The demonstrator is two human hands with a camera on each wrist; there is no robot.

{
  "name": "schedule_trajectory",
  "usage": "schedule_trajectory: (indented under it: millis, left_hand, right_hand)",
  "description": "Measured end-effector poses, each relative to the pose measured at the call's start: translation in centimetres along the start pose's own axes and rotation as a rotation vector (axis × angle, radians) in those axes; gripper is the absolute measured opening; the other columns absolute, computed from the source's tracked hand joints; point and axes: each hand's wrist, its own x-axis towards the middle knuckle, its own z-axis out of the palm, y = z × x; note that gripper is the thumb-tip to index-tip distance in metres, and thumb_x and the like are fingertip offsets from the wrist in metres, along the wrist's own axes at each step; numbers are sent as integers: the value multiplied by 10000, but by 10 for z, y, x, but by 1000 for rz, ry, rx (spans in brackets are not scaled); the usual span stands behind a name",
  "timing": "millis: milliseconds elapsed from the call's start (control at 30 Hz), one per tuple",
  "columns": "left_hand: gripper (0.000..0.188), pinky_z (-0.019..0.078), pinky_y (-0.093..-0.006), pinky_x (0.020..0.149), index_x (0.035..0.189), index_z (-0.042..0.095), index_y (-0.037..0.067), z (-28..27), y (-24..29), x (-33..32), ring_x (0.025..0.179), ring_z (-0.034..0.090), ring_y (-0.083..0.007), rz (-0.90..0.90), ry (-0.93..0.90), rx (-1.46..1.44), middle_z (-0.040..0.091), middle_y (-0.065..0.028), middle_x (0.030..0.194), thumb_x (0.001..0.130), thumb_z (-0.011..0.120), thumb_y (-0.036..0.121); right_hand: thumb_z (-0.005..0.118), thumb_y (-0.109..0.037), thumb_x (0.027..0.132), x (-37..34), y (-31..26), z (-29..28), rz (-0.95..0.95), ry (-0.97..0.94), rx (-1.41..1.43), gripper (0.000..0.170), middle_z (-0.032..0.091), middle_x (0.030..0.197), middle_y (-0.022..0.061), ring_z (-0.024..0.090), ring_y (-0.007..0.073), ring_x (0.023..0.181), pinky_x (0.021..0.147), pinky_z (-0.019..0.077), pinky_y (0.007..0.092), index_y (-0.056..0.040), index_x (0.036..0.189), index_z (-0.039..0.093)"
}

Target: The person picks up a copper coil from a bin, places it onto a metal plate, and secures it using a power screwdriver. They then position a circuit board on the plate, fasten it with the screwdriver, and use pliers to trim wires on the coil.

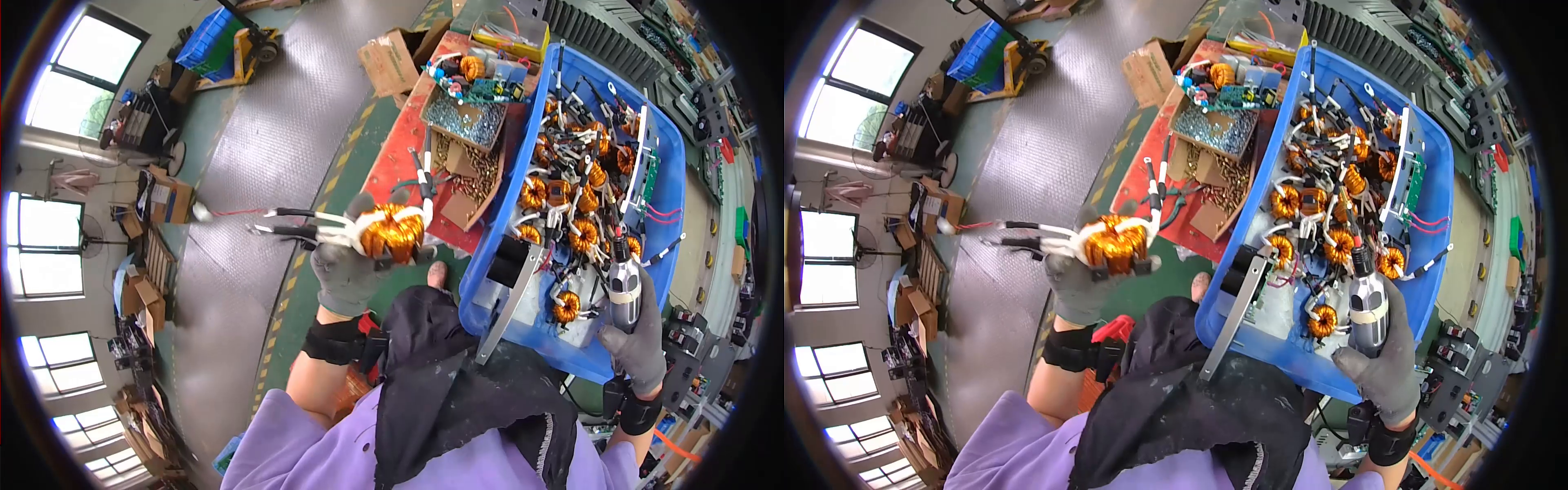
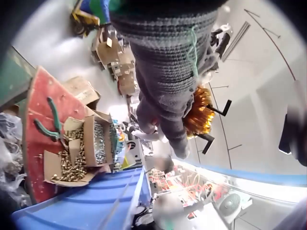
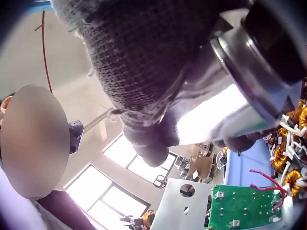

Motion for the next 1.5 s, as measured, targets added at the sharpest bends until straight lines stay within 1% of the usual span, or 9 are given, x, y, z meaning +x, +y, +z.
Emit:
schedule_trajectory:
  millis: [67, 267, 433, 833, 1000, 1233, 1333, 1367, 1500]
  left_hand:
    - [804, 408, -645, 1039, 1437, 426, 147, -13, -22, -15, 1346, 378, -477, 10, 72, -58, 320, -242, 1512, 805, 635, 599]
    - [658, 491, -624, 963, 1387, 495, 117, 1, -61, -24, 1297, 456, -423, -21, 195, -76, 430, -201, 1445, 866, 622, 498]
    - [562, 457, -583, 1030, 1320, 560, 91, 3, -77, -25, 1232, 526, -378, -93, 287, -71, 552, -155, 1324, 873, 640, 421]
    - [282, 505, -562, 974, 1169, 621, 86, 16, -112, 1, 1125, 591, -375, 229, 425, -153, 593, -180, 1231, 1005, 516, 290]
    - [380, 428, -585, 1055, 1229, 643, 148, 0, -125, -2, 1292, 492, -337, 261, 260, -118, 574, -158, 1325, 900, 661, 338]
    - [382, 517, -534, 947, 1188, 664, 95, 0, -136, -1, 1088, 616, -439, 292, 353, -168, 595, -194, 1286, 870, 700, 304]
    - [410, 500, -521, 925, 1219, 649, 101, -1, -145, 2, 1114, 582, -412, 310, 326, -241, 566, -181, 1329, 874, 687, 320]
    - [308, 416, -416, 1075, 1235, 602, 12, -3, -145, -1, 1240, 533, -284, 315, 197, -389, 581, -163, 1314, 952, 561, 126]
    - [316, 377, -422, 1106, 1243, 594, 27, 6, -139, -4, 1260, 514, -263, 325, 251, -336, 565, -141, 1339, 942, 586, 126]
  right_hand:
    - [794, -125, 610, 0, 10, -6, -22, -14, -48, 971, 568, 1130, 43, 549, 121, 890, 787, 478, 273, -32, 1462, 339]
    - [936, -342, 589, -20, 28, -33, 133, -273, -288, 1070, 637, 1013, 51, 594, 151, 889, 788, 481, 286, -16, 1432, 363]
    - [896, -265, 583, -15, 37, -19, -198, -379, -665, 918, 689, 977, 202, 667, 415, 907, 754, 535, 419, -30, 1354, 456]
    - [897, -315, 580, 4, 33, -4, -298, -462, -748, 910, 685, 951, 199, 673, 408, 860, 720, 534, 421, -38, 1337, 474]
    - [914, -366, 570, 6, 28, -3, -363, -459, -803, 950, 679, 970, 193, 693, 372, 873, 739, 546, 394, 11, 1321, 470]
    - [903, -338, 592, 3, 21, -1, -202, -451, -861, 932, 681, 978, 172, 702, 326, 854, 748, 550, 364, 28, 1321, 451]
    - [900, -306, 577, 4, 16, 5, -316, -431, -1000, 925, 685, 940, 166, 700, 321, 814, 711, 545, 375, 39, 1312, 456]
    - [900, -308, 577, 3, 15, 8, -327, -420, -996, 927, 684, 935, 171, 698, 324, 804, 706, 543, 377, 47, 1310, 457]
    - [907, -314, 572, -2, 19, 12, -272, -389, -937, 937, 687, 935, 178, 701, 311, 807, 719, 544, 367, 68, 1303, 462]
